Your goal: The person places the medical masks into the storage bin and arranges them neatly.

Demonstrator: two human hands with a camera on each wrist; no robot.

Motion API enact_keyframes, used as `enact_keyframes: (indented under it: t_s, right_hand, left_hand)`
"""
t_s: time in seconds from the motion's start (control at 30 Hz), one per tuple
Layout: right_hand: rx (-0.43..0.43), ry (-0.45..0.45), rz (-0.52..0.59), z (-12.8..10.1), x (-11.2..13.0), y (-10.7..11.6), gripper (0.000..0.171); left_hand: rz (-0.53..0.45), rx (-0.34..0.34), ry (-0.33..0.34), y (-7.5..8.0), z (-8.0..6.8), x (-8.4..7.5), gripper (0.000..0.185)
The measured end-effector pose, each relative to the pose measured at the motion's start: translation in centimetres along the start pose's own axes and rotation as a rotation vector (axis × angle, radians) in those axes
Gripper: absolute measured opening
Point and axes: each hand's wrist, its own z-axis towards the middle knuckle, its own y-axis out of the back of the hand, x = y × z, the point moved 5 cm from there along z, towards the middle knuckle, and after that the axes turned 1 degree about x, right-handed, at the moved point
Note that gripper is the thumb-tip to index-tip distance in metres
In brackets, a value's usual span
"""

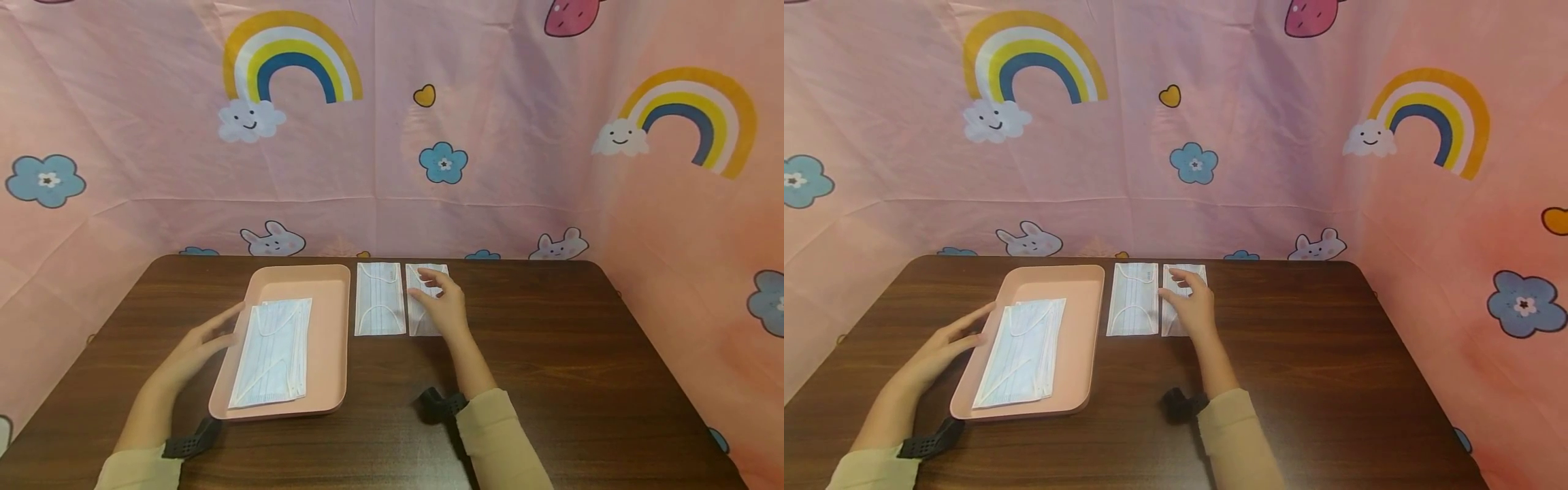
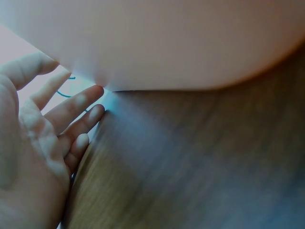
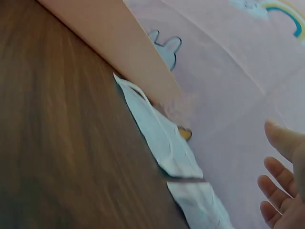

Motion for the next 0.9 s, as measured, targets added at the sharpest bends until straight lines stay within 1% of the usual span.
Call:
enact_keyframes:
  t_s: [0.2, 0.37, 0.5, 0.6, 0.9]
  right_hand:
    - [-0.019, -0.057, 0.012, 0.4, -1.8, 1.3, 0.041]
    - [-0.032, -0.094, 0.031, 0.5, -3.2, 2.4, 0.043]
    - [-0.036, -0.132, 0.005, 0.5, -4.3, 3.1, 0.046]
    - [-0.028, -0.161, -0.013, 0.4, -5.0, 3.4, 0.047]
    - [-0.005, -0.210, -0.092, 0.3, -5.9, 3.7, 0.047]
  left_hand:
    - [-0.005, -0.011, -0.009, 0.0, 0.0, 0.0, 0.061]
    - [-0.016, -0.006, -0.013, 0.0, 0.1, 0.1, 0.061]
    - [-0.030, -0.002, -0.005, 0.0, 0.1, 0.2, 0.062]
    - [-0.021, -0.007, -0.004, 0.0, 0.0, 0.1, 0.062]
    - [0.006, -0.018, -0.010, 0.1, -0.1, -0.2, 0.061]
